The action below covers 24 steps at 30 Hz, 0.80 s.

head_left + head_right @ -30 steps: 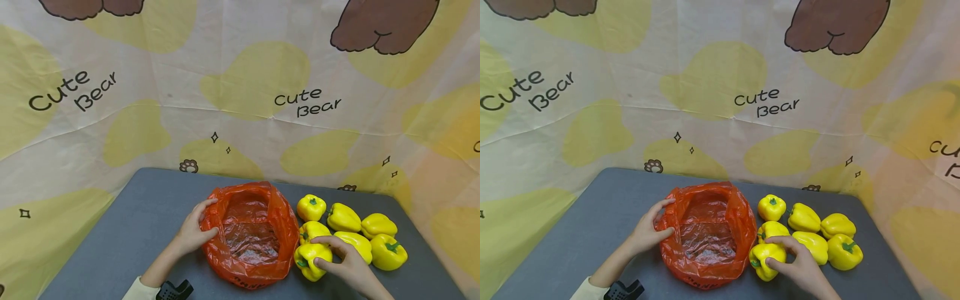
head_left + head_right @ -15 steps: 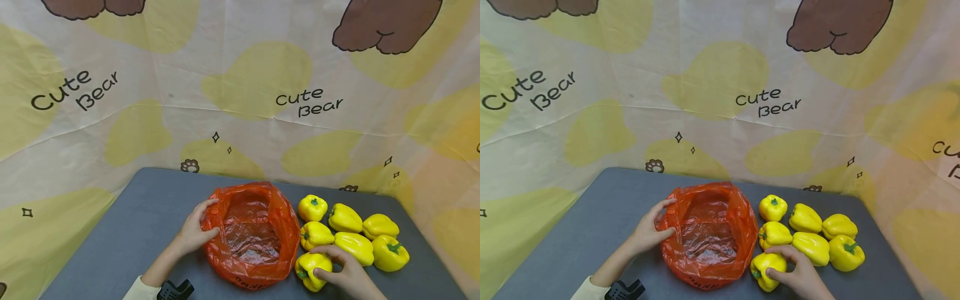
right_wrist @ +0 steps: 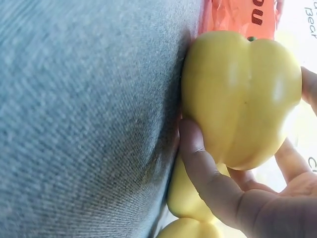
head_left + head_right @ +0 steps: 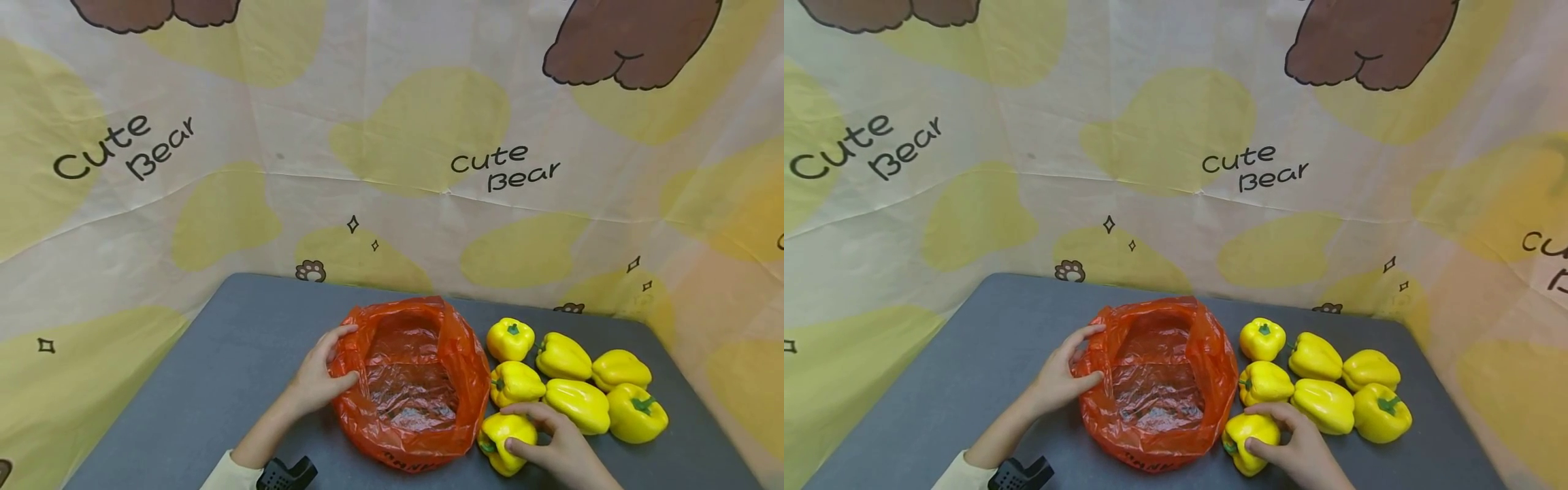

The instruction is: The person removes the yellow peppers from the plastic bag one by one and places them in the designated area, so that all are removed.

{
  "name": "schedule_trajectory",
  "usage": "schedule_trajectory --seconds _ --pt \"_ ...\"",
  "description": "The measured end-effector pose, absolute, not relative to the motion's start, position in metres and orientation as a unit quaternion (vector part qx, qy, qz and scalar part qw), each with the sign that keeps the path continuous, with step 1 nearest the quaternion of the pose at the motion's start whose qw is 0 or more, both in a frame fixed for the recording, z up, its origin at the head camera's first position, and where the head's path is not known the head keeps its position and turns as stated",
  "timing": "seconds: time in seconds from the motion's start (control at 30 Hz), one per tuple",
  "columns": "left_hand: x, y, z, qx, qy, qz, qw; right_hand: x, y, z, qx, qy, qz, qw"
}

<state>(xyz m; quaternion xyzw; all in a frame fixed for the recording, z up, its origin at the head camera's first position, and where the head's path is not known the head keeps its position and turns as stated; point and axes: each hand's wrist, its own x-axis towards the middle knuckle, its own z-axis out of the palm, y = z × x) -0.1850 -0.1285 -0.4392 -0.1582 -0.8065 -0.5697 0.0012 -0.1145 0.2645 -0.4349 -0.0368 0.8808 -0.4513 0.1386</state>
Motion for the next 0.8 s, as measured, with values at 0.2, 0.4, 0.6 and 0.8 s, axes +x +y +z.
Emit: schedule_trajectory --seconds 0.2,0.4,0.6,0.8 --pt "-0.1856 -0.128 -0.4384 -0.162 -0.801 -0.577 -0.003 -0.1139 0.2632 -0.4353 -0.023 0.881 -0.453 0.133" --pt "-0.1864 -0.1286 -0.4402 -0.171 -0.811 -0.559 0.027 -0.1133 0.2632 -0.4343 -0.015 0.886 -0.446 0.121" --pt "-0.1859 -0.1292 -0.4397 -0.159 -0.82 -0.547 0.044 -0.1135 0.2647 -0.4324 -0.031 0.893 -0.435 0.116" --pt "-0.1842 -0.1309 -0.44 -0.155 -0.804 -0.574 0.028 -0.1134 0.2689 -0.4327 -0.064 0.902 -0.414 0.101"
